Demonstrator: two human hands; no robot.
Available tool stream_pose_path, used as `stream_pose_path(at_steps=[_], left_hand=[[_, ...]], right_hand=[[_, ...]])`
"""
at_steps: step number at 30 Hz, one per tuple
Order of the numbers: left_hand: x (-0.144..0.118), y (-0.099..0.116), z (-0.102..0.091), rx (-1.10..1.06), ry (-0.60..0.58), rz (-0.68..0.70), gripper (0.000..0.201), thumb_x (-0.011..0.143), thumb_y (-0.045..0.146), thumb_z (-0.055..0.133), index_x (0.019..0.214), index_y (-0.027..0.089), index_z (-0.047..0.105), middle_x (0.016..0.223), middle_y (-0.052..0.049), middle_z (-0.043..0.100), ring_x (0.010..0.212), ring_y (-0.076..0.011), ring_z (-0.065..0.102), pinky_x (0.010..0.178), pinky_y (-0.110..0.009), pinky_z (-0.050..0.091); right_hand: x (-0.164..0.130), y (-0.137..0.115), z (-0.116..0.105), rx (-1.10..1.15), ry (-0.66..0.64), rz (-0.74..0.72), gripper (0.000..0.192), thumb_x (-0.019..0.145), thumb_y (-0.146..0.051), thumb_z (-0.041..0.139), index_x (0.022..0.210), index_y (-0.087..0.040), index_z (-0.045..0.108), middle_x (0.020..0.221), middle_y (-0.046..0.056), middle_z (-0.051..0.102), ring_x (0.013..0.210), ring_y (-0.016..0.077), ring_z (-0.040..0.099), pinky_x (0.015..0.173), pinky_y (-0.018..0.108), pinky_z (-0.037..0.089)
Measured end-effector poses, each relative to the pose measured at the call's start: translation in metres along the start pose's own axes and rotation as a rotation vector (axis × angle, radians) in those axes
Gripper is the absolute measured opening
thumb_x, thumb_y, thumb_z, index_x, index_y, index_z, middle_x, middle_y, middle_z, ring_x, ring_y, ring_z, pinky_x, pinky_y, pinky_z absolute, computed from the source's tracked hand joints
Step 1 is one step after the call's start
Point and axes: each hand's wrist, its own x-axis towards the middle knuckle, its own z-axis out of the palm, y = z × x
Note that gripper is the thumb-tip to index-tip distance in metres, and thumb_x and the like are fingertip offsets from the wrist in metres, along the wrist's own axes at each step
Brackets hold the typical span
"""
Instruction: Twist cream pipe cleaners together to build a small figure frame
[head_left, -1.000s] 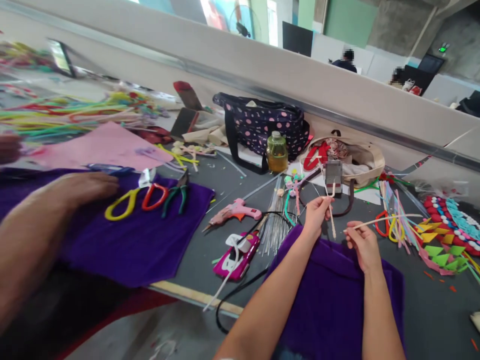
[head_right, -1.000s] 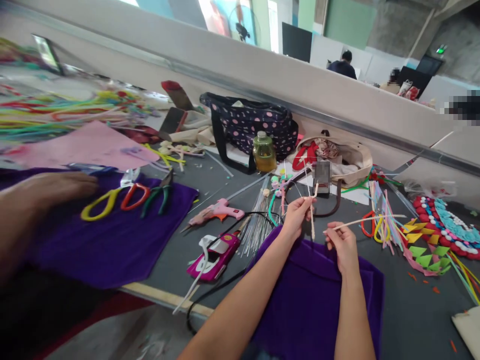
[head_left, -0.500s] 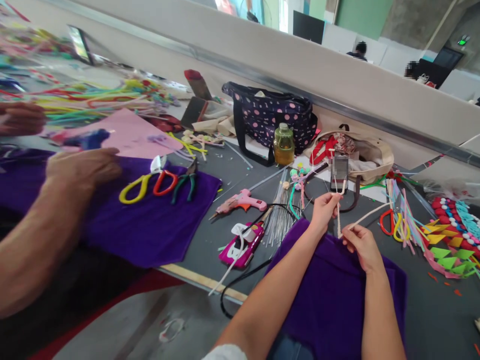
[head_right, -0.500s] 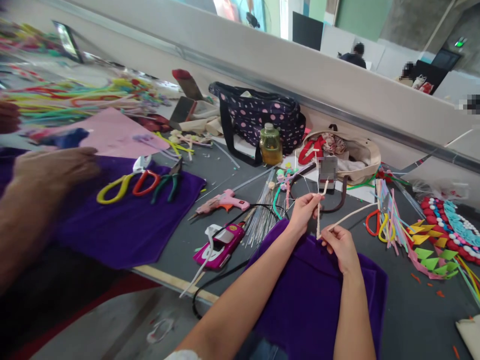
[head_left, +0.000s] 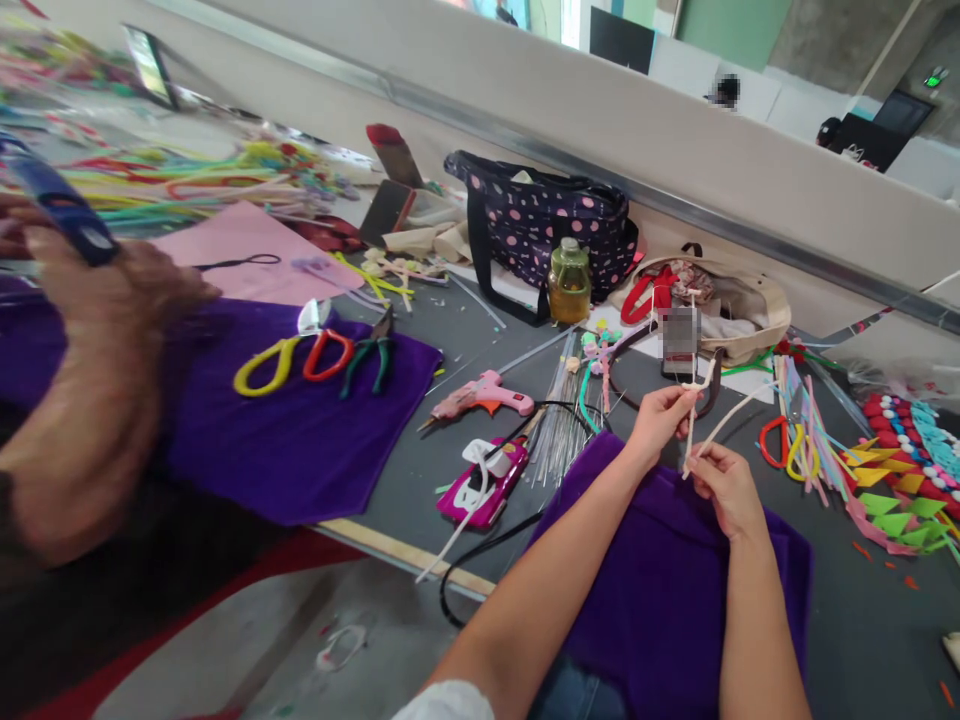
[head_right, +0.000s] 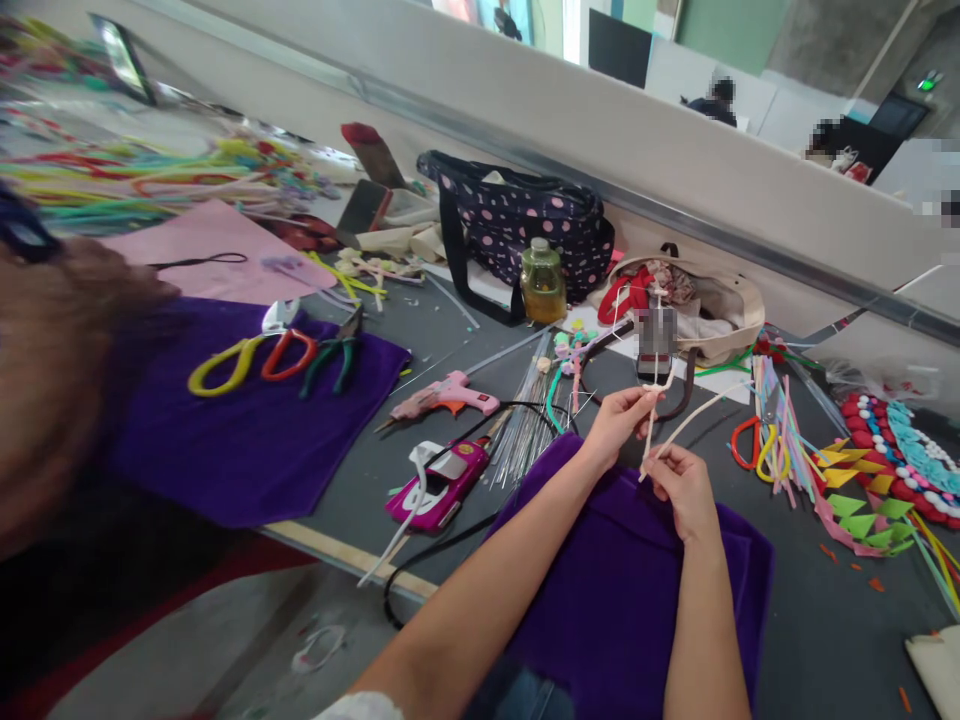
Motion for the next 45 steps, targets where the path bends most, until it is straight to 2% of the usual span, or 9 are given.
stream_pose_path(at_steps=[4,10,14,20,25,31,38,45], left_hand=[[-0.003,0.001,0.001,0.057,-0.148,-0.058,0.046,0.072,0.050,0.065,0.095,0.010,0.067,0.067,0.000,0.058,0.046,-0.0045,0.048,0.041,-0.016,0.034],[-0.006,0.003,-0.003,0.136,-0.435,-0.183,0.047,0.066,0.043,0.073,0.099,0.009,0.066,0.068,-0.002,0.061,0.057,-0.0099,0.056,0.048,-0.018,0.040],[-0.006,0.000,-0.003,0.127,-0.516,-0.209,0.054,0.058,0.033,0.080,0.104,0.010,0.063,0.068,-0.001,0.062,0.058,-0.0096,0.056,0.051,-0.019,0.041],[-0.005,-0.008,-0.001,0.127,-0.515,-0.192,0.047,0.059,0.025,0.076,0.102,0.009,0.063,0.066,0.000,0.062,0.056,-0.0084,0.054,0.051,-0.019,0.041],[-0.005,-0.006,-0.001,0.152,-0.496,-0.191,0.041,0.061,0.021,0.071,0.099,0.008,0.064,0.062,-0.001,0.063,0.054,-0.0088,0.055,0.051,-0.019,0.040],[-0.006,-0.004,0.000,0.152,-0.488,-0.192,0.037,0.062,0.015,0.066,0.098,0.007,0.064,0.061,-0.001,0.063,0.053,-0.0085,0.055,0.051,-0.019,0.042],[-0.006,-0.003,-0.001,0.106,-0.475,-0.260,0.038,0.060,0.013,0.067,0.098,0.008,0.065,0.065,-0.002,0.065,0.055,-0.0091,0.057,0.052,-0.020,0.045],[-0.006,-0.002,0.000,0.010,-0.444,-0.364,0.048,0.057,0.024,0.078,0.101,0.009,0.065,0.070,-0.004,0.066,0.054,-0.0099,0.059,0.051,-0.020,0.045]], right_hand=[[0.002,-0.002,-0.007,0.066,0.097,-0.055,0.020,0.064,-0.030,0.076,0.074,-0.018,0.064,0.055,-0.006,0.048,0.042,0.0042,0.033,0.038,0.018,0.024],[0.008,-0.002,-0.019,0.079,0.304,-0.146,0.024,0.061,-0.032,0.077,0.071,-0.017,0.061,0.052,-0.007,0.046,0.042,0.0046,0.033,0.037,0.018,0.023],[0.010,0.001,-0.023,0.038,0.365,-0.162,0.029,0.061,-0.036,0.076,0.073,-0.016,0.059,0.052,-0.007,0.048,0.040,0.0038,0.032,0.037,0.018,0.021],[0.010,0.000,-0.022,0.082,0.379,-0.168,0.029,0.060,-0.034,0.078,0.076,-0.016,0.061,0.054,-0.006,0.053,0.039,0.0036,0.033,0.037,0.017,0.020],[0.010,-0.001,-0.020,0.092,0.374,-0.160,0.027,0.059,-0.032,0.077,0.075,-0.016,0.061,0.053,-0.007,0.052,0.039,0.0032,0.031,0.037,0.018,0.019],[0.009,-0.003,-0.019,0.088,0.363,-0.151,0.028,0.059,-0.032,0.076,0.077,-0.017,0.061,0.054,-0.007,0.053,0.039,0.0042,0.036,0.036,0.017,0.022],[0.008,-0.006,-0.019,0.104,0.351,-0.156,0.027,0.060,-0.030,0.076,0.080,-0.017,0.063,0.054,-0.007,0.051,0.039,0.0037,0.034,0.037,0.018,0.023],[0.006,-0.009,-0.019,0.096,0.365,-0.213,0.026,0.062,-0.031,0.076,0.078,-0.016,0.063,0.057,-0.006,0.050,0.042,0.0040,0.035,0.037,0.018,0.024]])
